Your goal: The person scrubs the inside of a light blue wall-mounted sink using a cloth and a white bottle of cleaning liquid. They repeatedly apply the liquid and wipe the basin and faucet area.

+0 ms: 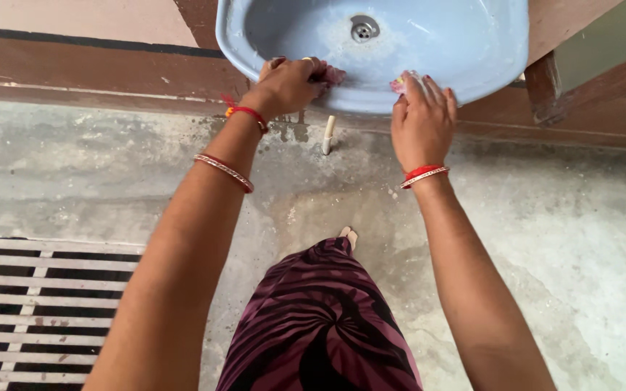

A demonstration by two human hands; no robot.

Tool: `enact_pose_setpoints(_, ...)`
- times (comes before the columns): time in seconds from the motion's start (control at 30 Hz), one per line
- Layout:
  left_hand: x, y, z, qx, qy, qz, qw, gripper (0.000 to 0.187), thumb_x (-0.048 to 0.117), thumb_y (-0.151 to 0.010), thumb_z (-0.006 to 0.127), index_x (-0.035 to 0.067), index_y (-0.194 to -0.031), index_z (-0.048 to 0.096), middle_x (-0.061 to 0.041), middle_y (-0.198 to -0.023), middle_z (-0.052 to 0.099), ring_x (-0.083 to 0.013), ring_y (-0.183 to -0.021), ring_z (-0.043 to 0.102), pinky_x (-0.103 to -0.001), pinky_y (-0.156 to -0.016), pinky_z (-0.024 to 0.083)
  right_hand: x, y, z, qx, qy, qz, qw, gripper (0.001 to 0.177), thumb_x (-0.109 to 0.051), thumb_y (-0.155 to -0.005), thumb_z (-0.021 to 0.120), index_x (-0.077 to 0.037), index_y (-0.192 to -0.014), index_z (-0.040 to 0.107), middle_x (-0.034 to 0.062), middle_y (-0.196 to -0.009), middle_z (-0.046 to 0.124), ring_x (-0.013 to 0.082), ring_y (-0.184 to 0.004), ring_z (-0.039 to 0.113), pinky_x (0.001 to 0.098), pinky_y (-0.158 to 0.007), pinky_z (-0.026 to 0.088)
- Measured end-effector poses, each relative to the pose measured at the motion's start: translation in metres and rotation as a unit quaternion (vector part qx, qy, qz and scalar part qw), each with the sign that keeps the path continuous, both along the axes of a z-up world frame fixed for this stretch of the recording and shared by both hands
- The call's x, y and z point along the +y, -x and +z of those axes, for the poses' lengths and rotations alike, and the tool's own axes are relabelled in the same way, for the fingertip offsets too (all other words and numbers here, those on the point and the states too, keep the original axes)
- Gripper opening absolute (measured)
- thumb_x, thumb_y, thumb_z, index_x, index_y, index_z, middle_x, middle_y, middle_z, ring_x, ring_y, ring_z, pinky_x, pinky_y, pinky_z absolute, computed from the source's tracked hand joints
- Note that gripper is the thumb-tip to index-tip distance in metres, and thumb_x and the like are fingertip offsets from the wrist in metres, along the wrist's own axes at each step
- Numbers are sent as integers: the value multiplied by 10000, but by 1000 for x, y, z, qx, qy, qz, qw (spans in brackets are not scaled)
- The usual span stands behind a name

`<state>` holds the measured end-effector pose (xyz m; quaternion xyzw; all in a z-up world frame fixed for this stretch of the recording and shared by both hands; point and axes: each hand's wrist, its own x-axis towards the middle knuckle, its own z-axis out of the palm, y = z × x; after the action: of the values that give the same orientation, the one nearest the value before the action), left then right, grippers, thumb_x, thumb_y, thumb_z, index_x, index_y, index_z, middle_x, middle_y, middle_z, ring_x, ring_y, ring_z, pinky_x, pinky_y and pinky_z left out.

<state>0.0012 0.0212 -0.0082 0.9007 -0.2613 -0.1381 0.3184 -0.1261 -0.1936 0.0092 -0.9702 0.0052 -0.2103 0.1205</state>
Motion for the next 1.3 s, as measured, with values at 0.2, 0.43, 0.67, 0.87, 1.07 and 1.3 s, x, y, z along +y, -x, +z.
enact_pose_setpoints(0.2, -9, 8, 14, 11, -29, 25, 999, 274, 308, -947, 630, 208, -1194, 688, -50, -1180, 746, -230, -1186, 653, -461, -1112, 262, 41, -4, -32, -76, -14, 55, 995, 398, -48, -986, 611, -102, -1380, 623, 119, -1428, 653, 294, -1347, 577, 519, -1186, 352)
enact_pose_setpoints(0.43, -20, 12, 13, 75, 61, -1, 995, 237, 238, -902, 652, 176, -1126, 699, -36, -1122, 764, -205, -1098, 691, -427, -1052, 393, 23, -19, -8, 73, -96, 40, 992, 678, -166, -926, 705, -161, -1564, 475, 81, -1100, 719, 281, -1032, 663, 500, -1033, 435)
enact_pose_setpoints(0.67, -31, -12, 6, 219, 181, 87, 955, 335, 139, -868, 667, -1, -1159, 581, -152, -1044, 724, -242, -991, 709, -364, -906, 551, 10, -33, -11, 52, -64, 65, 994, 264, -190, -916, 697, -187, -1180, 699, 24, -1086, 714, 290, -968, 649, 461, -889, 465)
enact_pose_setpoints(0.87, -54, -2, 13, 111, -120, -4, 987, 412, 422, -944, 572, 205, -1279, 675, -44, -1288, 694, -254, -1244, 604, -458, -1124, 302, -67, -23, 10, -19, -24, 69, 997, 93, -182, -975, 680, -113, -993, 621, 78, -970, 676, 328, -912, 647, 496, -900, 468)
enact_pose_setpoints(1.07, -109, 4, 12, 125, -70, -63, 988, 434, 387, -942, 510, 229, -1313, 670, -56, -1345, 673, -290, -1233, 629, -427, -1060, 448, -72, -18, -9, -48, -4, 63, 997, 234, -255, -1054, 693, -75, -974, 567, 118, -927, 651, 360, -864, 618, 517, -848, 436)
enact_pose_setpoints(1.3, -126, 13, 17, 155, -77, 17, 985, 404, 390, -923, 553, 250, -1274, 695, -21, -1278, 717, -257, -1216, 645, -395, -1078, 441, -101, -25, 7, -20, 7, 36, 999, 108, -188, -978, 674, -105, -969, 605, 66, -987, 689, 318, -984, 601, 539, -962, 370)
